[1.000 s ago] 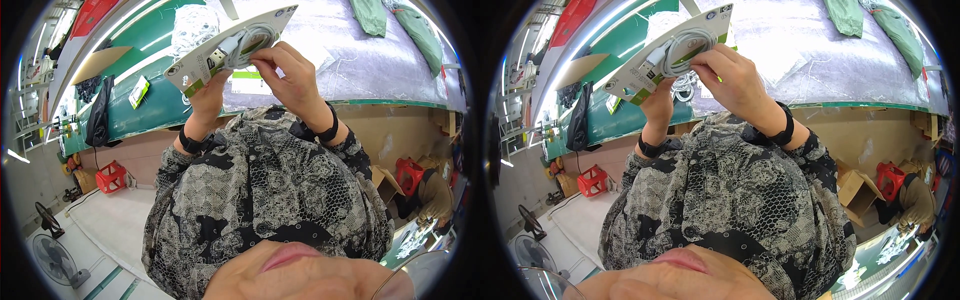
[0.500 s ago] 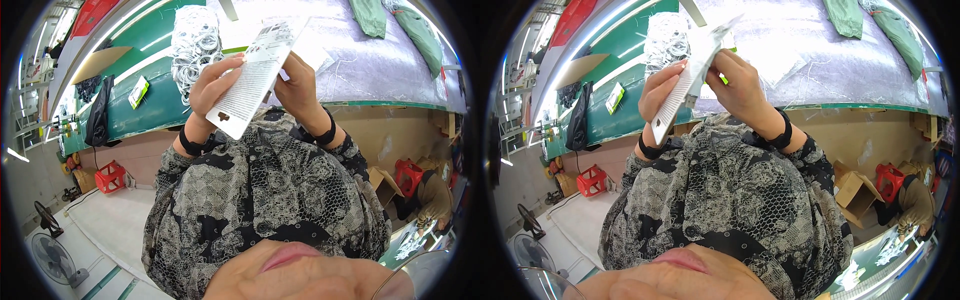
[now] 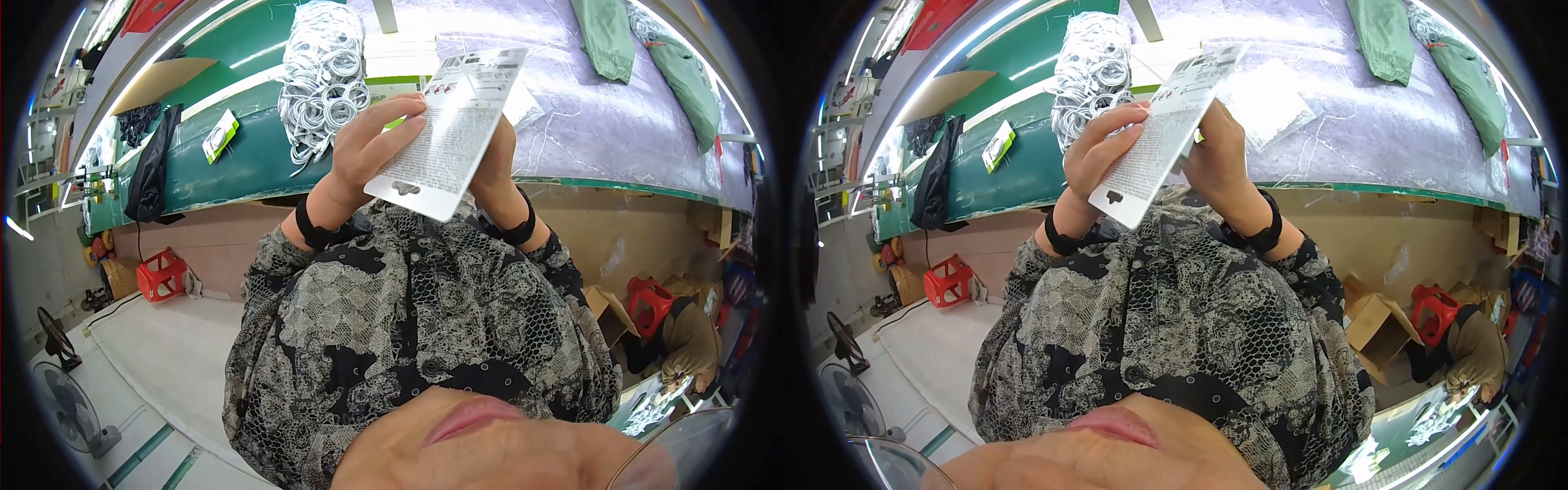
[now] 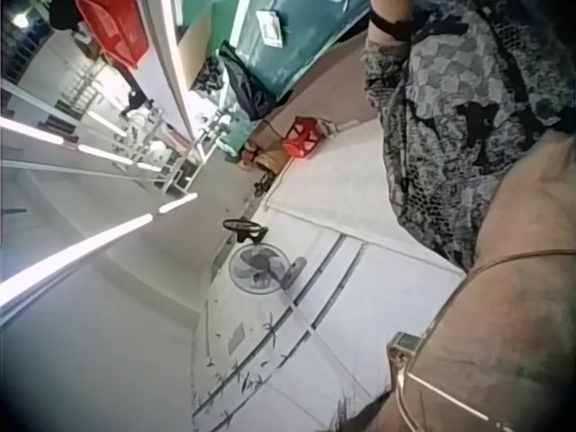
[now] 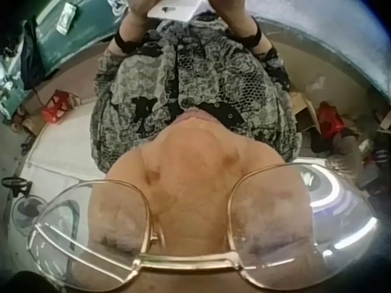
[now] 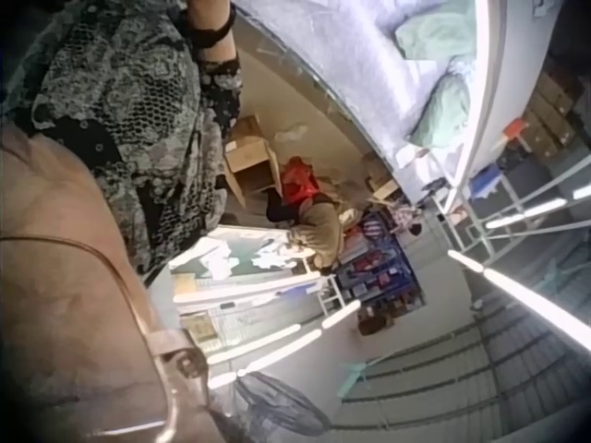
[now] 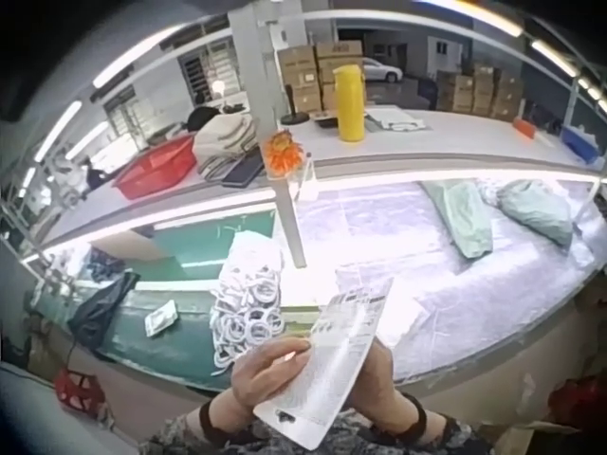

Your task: The person packages a USB cable by placing it into a cardboard backing and threading a plastic tie through the holes to secure it. They then turn the package over to pull the tie tight before setting the unit aside and repeating the process.

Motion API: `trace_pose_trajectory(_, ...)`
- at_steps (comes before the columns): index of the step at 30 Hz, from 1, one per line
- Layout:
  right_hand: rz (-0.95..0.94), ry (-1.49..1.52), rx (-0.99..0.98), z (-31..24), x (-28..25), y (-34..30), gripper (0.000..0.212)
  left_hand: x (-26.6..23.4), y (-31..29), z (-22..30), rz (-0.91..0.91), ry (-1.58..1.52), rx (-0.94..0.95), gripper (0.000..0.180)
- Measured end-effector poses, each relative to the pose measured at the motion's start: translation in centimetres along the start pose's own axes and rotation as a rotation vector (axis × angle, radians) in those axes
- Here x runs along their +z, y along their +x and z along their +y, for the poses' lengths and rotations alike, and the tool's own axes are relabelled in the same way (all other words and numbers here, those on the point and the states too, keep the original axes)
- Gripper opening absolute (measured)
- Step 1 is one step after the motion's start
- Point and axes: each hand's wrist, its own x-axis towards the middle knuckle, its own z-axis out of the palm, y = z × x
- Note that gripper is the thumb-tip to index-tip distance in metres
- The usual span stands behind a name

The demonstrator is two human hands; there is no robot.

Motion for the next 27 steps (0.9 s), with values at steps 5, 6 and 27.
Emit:
trace_pose_trajectory(5, 0.044, 0.124, 0.194, 1.1, 0.2, -0.1, 0.016, 0.4, -1.6, 0.1, 0.013, -0.129, -0.217, 0.026)
trace_pose_trajectory(6, 0.000, 0.148, 0.236, 1.6, -0.4, -0.2, 0.017, 0.7, -1.7, 0.2, 0.152, -0.403, -0.487, 0.025)
trace_pose_trajectory(27, -0.157, 0.198, 0.186, 8.7, 2.8, 0.0, 0.028, 2.1, -2.2, 0.4, 0.487, -1.482, -1.225, 0.027)
